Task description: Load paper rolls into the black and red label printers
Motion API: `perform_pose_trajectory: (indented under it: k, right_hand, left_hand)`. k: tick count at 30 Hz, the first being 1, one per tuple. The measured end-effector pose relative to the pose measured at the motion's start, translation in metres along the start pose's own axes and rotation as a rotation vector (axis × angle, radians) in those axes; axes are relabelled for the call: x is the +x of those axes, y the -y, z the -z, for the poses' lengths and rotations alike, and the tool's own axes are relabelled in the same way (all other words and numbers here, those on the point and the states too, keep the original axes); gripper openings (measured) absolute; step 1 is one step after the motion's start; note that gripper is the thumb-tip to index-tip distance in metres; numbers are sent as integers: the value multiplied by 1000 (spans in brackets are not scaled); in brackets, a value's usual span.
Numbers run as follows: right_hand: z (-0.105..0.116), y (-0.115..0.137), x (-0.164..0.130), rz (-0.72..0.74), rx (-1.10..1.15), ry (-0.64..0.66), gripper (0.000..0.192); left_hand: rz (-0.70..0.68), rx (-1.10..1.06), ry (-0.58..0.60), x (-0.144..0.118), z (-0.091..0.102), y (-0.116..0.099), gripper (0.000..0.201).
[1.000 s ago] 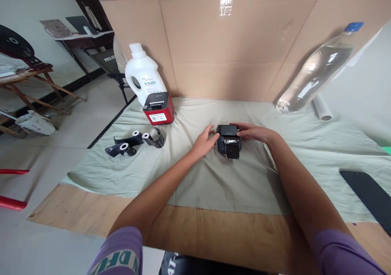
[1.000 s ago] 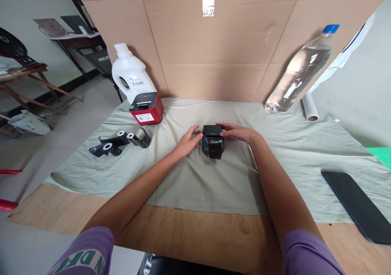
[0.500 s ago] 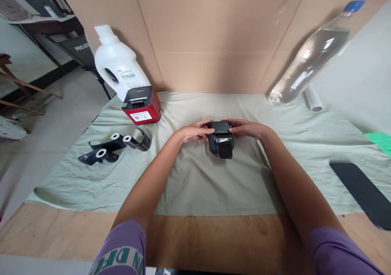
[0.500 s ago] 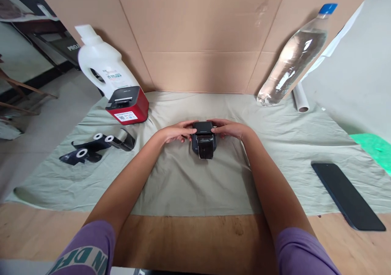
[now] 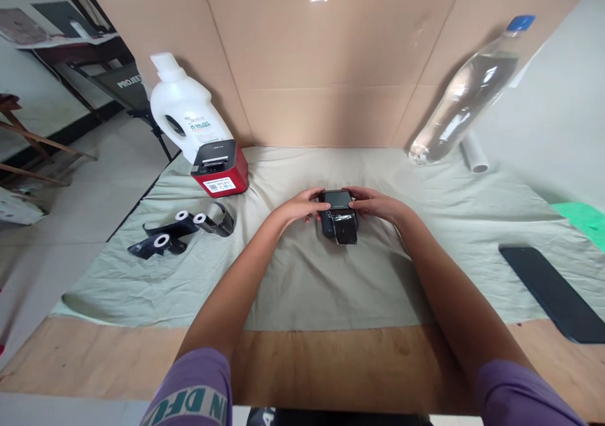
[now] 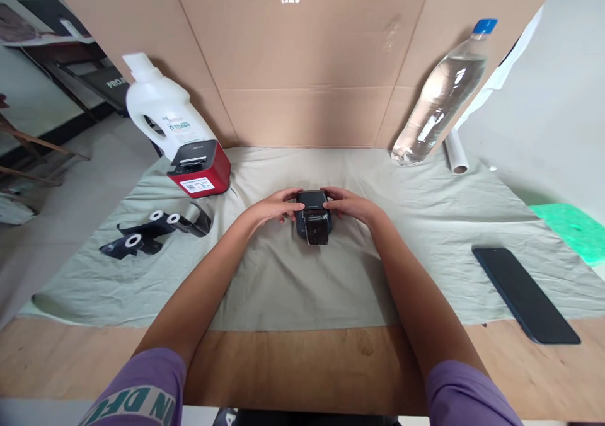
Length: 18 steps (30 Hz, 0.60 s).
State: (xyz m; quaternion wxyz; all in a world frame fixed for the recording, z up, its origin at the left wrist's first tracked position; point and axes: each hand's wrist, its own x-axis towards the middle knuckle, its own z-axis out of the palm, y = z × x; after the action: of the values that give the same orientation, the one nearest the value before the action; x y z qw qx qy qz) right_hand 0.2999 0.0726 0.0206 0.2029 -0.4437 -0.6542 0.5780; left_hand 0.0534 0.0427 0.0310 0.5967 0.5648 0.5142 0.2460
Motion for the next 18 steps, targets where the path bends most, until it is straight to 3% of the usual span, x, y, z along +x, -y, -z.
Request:
perform_pose_trajectory:
  k: [7,14,18]
  right_hand:
    - [-14,-8,-4,77,-33,-148,64]
    - [-15,-17,-4,113,4,-160,64]
    - [-14,-22,-1,130,32,-177,64]
  left_hand:
    - [-32,-1,-10,-1,-2,2,85]
    - [-32,21,-37,-2,-3,3,90]
    - [-40,21,12,-1,3,7,90]
